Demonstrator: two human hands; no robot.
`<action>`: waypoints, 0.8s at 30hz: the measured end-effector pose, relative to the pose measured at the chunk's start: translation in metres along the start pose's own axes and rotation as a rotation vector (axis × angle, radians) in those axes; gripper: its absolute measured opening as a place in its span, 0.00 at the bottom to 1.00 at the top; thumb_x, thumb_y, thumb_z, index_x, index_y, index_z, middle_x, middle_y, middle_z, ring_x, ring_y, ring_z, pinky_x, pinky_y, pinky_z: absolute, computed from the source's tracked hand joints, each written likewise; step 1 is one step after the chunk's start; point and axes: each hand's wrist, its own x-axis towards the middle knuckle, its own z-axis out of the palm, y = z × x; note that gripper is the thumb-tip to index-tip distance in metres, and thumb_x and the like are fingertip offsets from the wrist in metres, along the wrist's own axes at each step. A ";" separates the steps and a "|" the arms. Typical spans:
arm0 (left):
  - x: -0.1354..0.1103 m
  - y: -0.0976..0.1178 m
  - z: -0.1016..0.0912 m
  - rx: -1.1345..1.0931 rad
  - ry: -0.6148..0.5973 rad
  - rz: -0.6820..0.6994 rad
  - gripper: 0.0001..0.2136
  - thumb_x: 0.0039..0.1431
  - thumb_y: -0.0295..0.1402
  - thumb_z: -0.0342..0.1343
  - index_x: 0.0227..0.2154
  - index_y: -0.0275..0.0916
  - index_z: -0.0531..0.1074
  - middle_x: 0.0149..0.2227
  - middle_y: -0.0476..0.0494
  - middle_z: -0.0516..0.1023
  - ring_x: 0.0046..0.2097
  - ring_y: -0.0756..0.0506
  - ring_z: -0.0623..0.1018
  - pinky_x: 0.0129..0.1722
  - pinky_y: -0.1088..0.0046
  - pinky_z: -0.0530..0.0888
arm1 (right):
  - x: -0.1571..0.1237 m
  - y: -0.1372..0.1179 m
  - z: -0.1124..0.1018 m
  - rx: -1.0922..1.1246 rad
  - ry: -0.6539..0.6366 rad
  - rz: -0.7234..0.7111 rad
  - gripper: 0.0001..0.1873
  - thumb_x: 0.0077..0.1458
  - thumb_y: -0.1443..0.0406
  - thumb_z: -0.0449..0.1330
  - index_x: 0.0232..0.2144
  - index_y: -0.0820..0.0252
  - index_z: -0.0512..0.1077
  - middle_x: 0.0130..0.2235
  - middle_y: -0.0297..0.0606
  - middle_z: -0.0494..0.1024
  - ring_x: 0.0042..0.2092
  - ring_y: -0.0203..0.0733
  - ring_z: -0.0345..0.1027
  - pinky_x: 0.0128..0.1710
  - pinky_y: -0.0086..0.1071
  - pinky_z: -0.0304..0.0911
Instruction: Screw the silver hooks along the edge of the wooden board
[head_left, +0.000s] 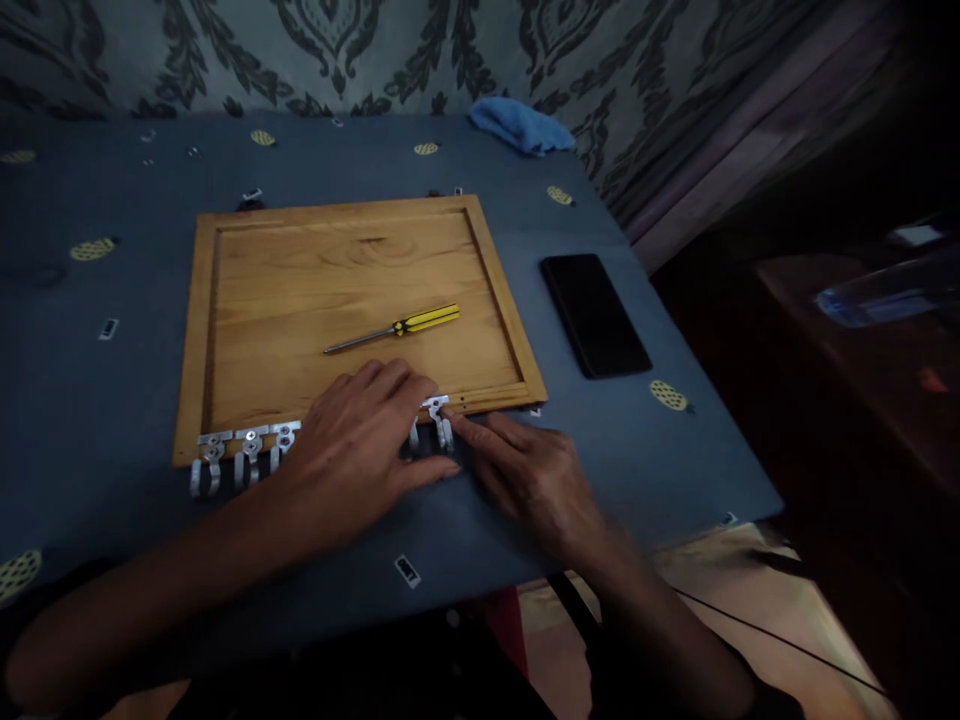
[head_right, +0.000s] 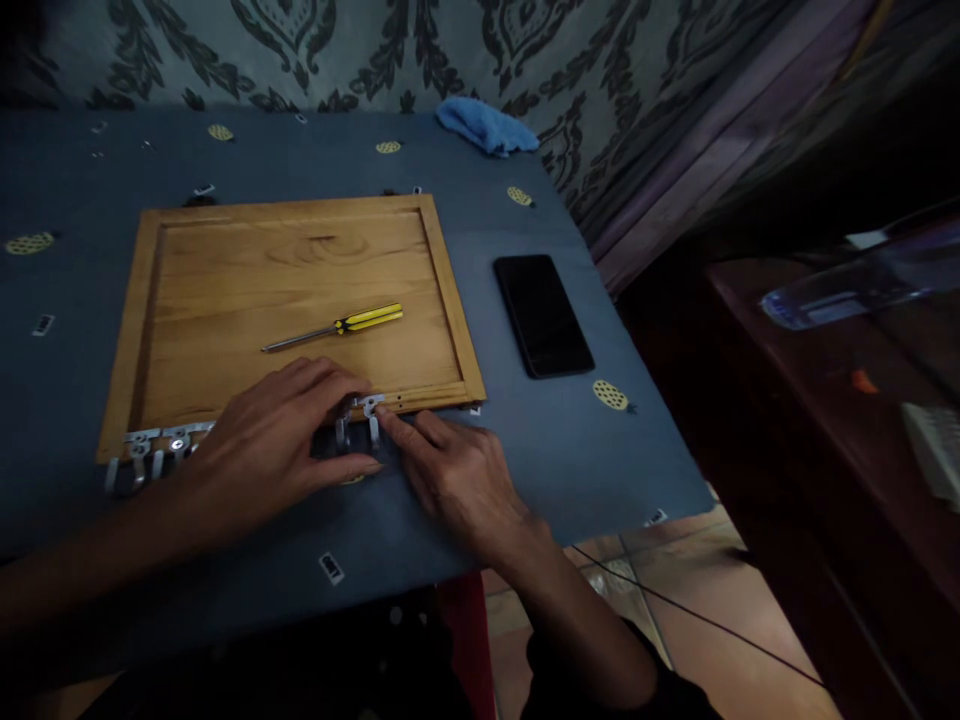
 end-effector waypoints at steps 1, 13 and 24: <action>-0.001 0.000 -0.001 -0.004 0.002 -0.009 0.18 0.57 0.43 0.67 0.45 0.40 0.72 0.47 0.44 0.76 0.50 0.38 0.75 0.49 0.56 0.73 | -0.001 0.001 0.000 0.007 0.002 -0.004 0.20 0.67 0.72 0.50 0.56 0.61 0.74 0.28 0.32 0.73 0.26 0.32 0.64 0.25 0.27 0.58; -0.008 0.002 -0.005 0.059 -0.022 -0.070 0.15 0.59 0.39 0.65 0.45 0.37 0.73 0.48 0.40 0.77 0.51 0.36 0.76 0.52 0.53 0.73 | -0.002 0.001 0.003 -0.038 -0.034 0.009 0.23 0.65 0.73 0.51 0.59 0.60 0.73 0.30 0.33 0.75 0.28 0.35 0.67 0.28 0.29 0.59; -0.006 0.000 0.000 0.034 0.015 -0.023 0.17 0.60 0.39 0.65 0.48 0.37 0.73 0.48 0.41 0.76 0.52 0.35 0.75 0.52 0.52 0.72 | 0.000 0.002 0.001 -0.010 -0.024 -0.009 0.21 0.65 0.73 0.51 0.57 0.62 0.73 0.30 0.34 0.75 0.27 0.34 0.67 0.28 0.28 0.59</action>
